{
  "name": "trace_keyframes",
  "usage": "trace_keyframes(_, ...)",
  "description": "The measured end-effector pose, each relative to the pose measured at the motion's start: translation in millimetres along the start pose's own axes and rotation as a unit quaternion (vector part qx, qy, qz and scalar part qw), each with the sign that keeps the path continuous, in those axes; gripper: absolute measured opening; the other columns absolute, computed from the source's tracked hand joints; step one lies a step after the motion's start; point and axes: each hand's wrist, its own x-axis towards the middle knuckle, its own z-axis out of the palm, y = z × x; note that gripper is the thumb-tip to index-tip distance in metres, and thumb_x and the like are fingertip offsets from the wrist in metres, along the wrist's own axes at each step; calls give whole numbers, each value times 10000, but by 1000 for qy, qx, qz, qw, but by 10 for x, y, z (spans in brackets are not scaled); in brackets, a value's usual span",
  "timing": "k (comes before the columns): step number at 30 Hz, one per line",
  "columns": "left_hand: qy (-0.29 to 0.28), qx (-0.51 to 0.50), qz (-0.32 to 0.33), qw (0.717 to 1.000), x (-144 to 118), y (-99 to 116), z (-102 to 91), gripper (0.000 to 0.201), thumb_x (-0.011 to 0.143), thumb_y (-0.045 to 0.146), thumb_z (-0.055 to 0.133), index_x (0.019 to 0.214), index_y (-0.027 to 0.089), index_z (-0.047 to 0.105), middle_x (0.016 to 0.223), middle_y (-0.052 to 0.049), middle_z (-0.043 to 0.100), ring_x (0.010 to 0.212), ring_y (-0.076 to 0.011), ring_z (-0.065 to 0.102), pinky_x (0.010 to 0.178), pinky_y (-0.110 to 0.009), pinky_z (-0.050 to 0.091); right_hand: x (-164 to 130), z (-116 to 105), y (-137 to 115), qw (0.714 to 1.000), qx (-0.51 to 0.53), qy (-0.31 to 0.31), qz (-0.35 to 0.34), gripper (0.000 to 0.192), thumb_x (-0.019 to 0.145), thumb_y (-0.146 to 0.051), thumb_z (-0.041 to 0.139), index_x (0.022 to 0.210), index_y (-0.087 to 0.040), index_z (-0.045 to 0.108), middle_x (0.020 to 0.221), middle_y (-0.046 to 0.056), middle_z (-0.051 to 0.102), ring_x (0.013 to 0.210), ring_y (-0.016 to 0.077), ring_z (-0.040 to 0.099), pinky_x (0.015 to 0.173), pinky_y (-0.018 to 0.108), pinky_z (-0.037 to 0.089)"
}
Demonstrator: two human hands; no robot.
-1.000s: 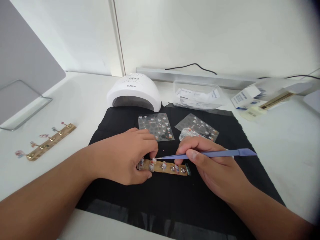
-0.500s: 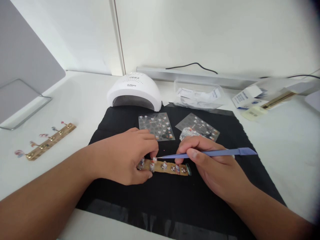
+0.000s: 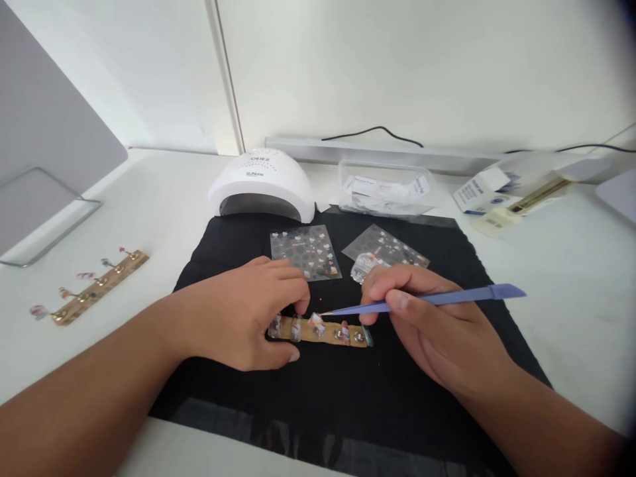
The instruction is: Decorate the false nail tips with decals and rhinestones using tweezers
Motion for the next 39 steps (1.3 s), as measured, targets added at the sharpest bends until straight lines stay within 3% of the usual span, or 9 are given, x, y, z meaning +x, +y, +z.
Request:
trace_keyframes(18, 15, 19, 23, 999, -13, 15, 35, 308, 788, 294, 690, 1046, 192, 556, 1019, -16, 602, 978, -220, 564, 918, -403, 372, 96, -202, -123, 998, 46, 33, -21, 71, 850, -224, 710, 834, -221, 779, 645, -8, 683, 572, 106, 644, 562, 215, 496)
trace_keyframes(39, 20, 25, 29, 999, -27, -1, 40, 314, 779, 286, 699, 1043, 194, 557, 1026, -16, 606, 968, -223, 572, 892, -397, 396, 102, -164, -118, 997, 55, 45, 19, 79, 806, -206, 698, 784, -200, 774, 578, -4, 666, 524, 92, 622, 529, 184, 466)
